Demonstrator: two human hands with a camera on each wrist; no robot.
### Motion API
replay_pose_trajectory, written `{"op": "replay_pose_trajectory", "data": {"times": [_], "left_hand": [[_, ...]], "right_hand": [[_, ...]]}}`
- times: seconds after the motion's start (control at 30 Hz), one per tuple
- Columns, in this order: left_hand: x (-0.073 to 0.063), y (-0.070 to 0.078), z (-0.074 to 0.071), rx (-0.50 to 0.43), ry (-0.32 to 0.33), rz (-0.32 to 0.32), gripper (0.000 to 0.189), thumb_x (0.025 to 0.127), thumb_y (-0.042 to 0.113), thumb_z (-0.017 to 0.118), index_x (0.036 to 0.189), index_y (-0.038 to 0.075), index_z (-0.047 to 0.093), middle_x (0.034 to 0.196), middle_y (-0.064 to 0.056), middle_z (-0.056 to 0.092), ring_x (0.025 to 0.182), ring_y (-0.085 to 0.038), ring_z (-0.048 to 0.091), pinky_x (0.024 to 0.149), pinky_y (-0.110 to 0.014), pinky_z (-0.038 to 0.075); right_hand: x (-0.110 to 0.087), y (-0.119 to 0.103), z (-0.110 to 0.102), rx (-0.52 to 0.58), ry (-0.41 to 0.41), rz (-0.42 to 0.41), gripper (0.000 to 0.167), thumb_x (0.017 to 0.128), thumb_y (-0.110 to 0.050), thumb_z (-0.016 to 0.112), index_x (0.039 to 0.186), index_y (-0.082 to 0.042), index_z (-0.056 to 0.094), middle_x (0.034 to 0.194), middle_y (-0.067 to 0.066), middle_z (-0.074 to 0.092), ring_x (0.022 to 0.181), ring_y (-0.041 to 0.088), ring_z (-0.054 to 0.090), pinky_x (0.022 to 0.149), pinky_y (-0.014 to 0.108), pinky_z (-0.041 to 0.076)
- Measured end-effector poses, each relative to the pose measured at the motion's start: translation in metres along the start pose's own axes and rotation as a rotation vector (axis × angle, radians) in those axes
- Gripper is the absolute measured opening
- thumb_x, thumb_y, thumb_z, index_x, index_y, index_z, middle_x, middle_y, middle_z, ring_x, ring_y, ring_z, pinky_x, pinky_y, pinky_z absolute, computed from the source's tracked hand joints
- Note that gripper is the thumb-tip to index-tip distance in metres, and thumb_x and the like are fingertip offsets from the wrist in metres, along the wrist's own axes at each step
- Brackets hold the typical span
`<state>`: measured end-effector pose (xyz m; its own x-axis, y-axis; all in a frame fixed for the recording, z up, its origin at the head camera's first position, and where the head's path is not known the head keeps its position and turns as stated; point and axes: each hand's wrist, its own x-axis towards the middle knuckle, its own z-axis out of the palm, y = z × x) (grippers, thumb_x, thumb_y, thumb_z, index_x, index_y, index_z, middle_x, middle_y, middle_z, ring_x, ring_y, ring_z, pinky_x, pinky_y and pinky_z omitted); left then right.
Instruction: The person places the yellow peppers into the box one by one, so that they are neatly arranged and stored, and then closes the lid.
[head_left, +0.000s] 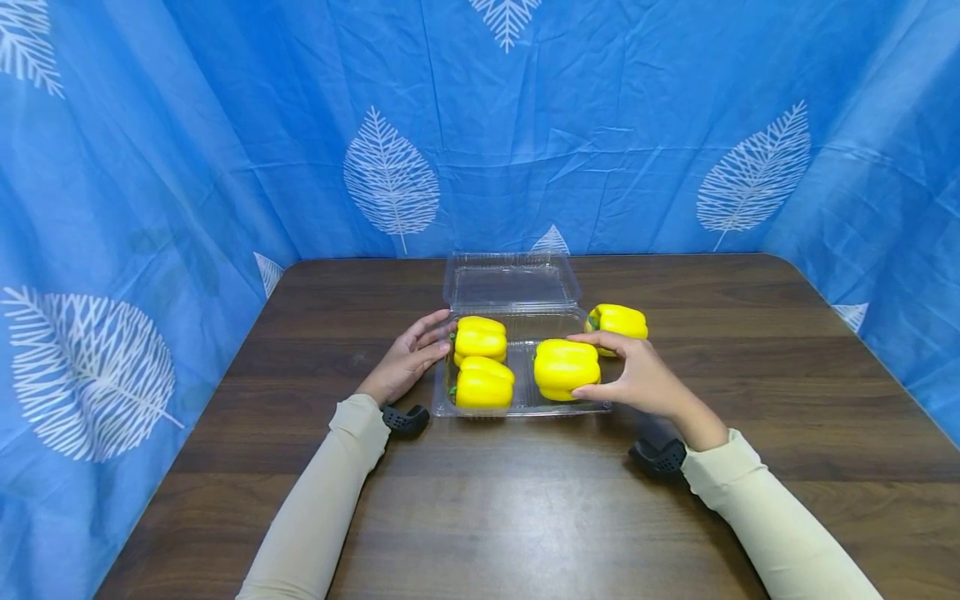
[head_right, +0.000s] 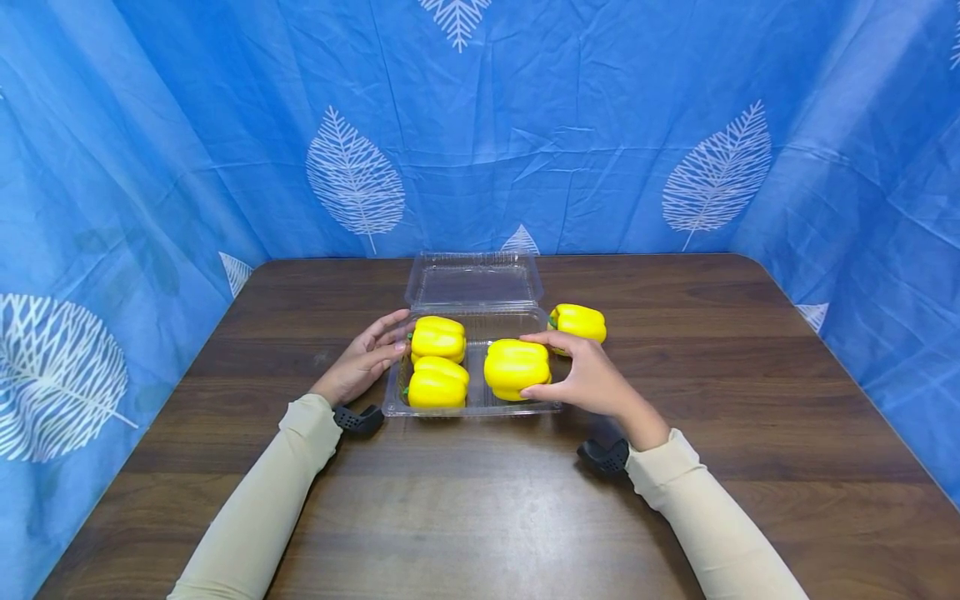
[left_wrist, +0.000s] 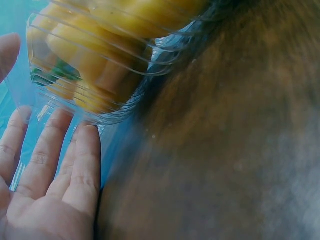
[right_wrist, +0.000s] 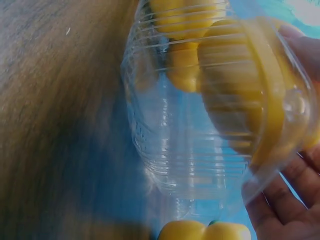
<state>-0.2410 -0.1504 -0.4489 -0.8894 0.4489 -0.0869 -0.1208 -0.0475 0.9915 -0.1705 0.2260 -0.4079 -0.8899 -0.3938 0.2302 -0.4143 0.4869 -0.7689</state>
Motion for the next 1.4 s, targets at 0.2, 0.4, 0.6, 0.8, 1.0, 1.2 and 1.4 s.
{"op": "replay_pose_trajectory", "data": {"times": [0.2, 0.4, 0.6, 0.8, 1.0, 1.2, 1.4], "left_hand": [[0.000, 0.001, 0.000, 0.001, 0.003, 0.000, 0.068, 0.110, 0.010, 0.060, 0.171, 0.012, 0.029, 0.173, -0.016, 0.036, 0.160, -0.031, 0.035, 0.128, -0.043, 0.034], [0.000, 0.000, 0.000, 0.004, 0.004, -0.002, 0.068, 0.110, 0.010, 0.060, 0.171, 0.011, 0.029, 0.173, -0.016, 0.036, 0.160, -0.032, 0.035, 0.128, -0.043, 0.033], [0.000, -0.001, -0.001, 0.001, 0.000, -0.001, 0.067, 0.111, 0.009, 0.059, 0.171, 0.011, 0.029, 0.173, -0.017, 0.035, 0.160, -0.032, 0.035, 0.128, -0.043, 0.033], [0.000, -0.001, -0.001, 0.000, 0.002, -0.002, 0.068, 0.110, 0.011, 0.060, 0.171, 0.012, 0.029, 0.173, -0.016, 0.036, 0.160, -0.031, 0.035, 0.129, -0.044, 0.032], [0.000, -0.001, -0.002, 0.002, 0.008, -0.005, 0.067, 0.110, 0.010, 0.060, 0.170, 0.012, 0.030, 0.173, -0.015, 0.037, 0.160, -0.031, 0.035, 0.129, -0.045, 0.032], [-0.001, 0.000, -0.002, 0.001, 0.009, -0.005, 0.067, 0.111, 0.010, 0.059, 0.170, 0.012, 0.030, 0.173, -0.015, 0.036, 0.160, -0.031, 0.035, 0.129, -0.044, 0.033], [-0.001, 0.000, -0.001, 0.005, 0.012, -0.009, 0.067, 0.111, 0.011, 0.060, 0.170, 0.013, 0.030, 0.173, -0.015, 0.037, 0.160, -0.031, 0.036, 0.129, -0.045, 0.033]], "right_hand": [[0.005, -0.001, 0.004, -0.070, -0.021, -0.038, 0.071, 0.079, -0.010, 0.097, 0.142, 0.003, 0.067, 0.142, 0.018, 0.070, 0.130, 0.041, 0.063, 0.110, 0.066, 0.051], [0.007, -0.002, 0.009, -0.099, -0.027, -0.060, 0.072, 0.077, -0.011, 0.099, 0.140, 0.002, 0.069, 0.137, 0.016, 0.073, 0.123, 0.037, 0.067, 0.105, 0.063, 0.054], [0.007, 0.000, 0.011, -0.116, -0.053, -0.066, 0.071, 0.078, -0.013, 0.099, 0.141, 0.002, 0.068, 0.139, 0.018, 0.071, 0.129, 0.041, 0.066, 0.109, 0.066, 0.051], [0.008, 0.000, 0.013, -0.124, -0.073, -0.060, 0.072, 0.080, -0.014, 0.098, 0.142, 0.005, 0.066, 0.140, 0.020, 0.070, 0.127, 0.042, 0.066, 0.106, 0.065, 0.054], [0.011, 0.000, 0.015, -0.158, -0.081, -0.087, 0.070, 0.080, -0.012, 0.097, 0.141, 0.005, 0.066, 0.138, 0.021, 0.071, 0.126, 0.042, 0.067, 0.105, 0.064, 0.054], [0.011, 0.002, 0.015, -0.167, -0.082, -0.118, 0.068, 0.081, -0.010, 0.097, 0.140, 0.005, 0.066, 0.140, 0.021, 0.070, 0.129, 0.043, 0.066, 0.109, 0.065, 0.052], [0.009, 0.004, 0.013, -0.150, -0.095, -0.143, 0.066, 0.085, -0.012, 0.094, 0.142, 0.003, 0.065, 0.143, 0.019, 0.068, 0.133, 0.042, 0.063, 0.112, 0.066, 0.049]]}}
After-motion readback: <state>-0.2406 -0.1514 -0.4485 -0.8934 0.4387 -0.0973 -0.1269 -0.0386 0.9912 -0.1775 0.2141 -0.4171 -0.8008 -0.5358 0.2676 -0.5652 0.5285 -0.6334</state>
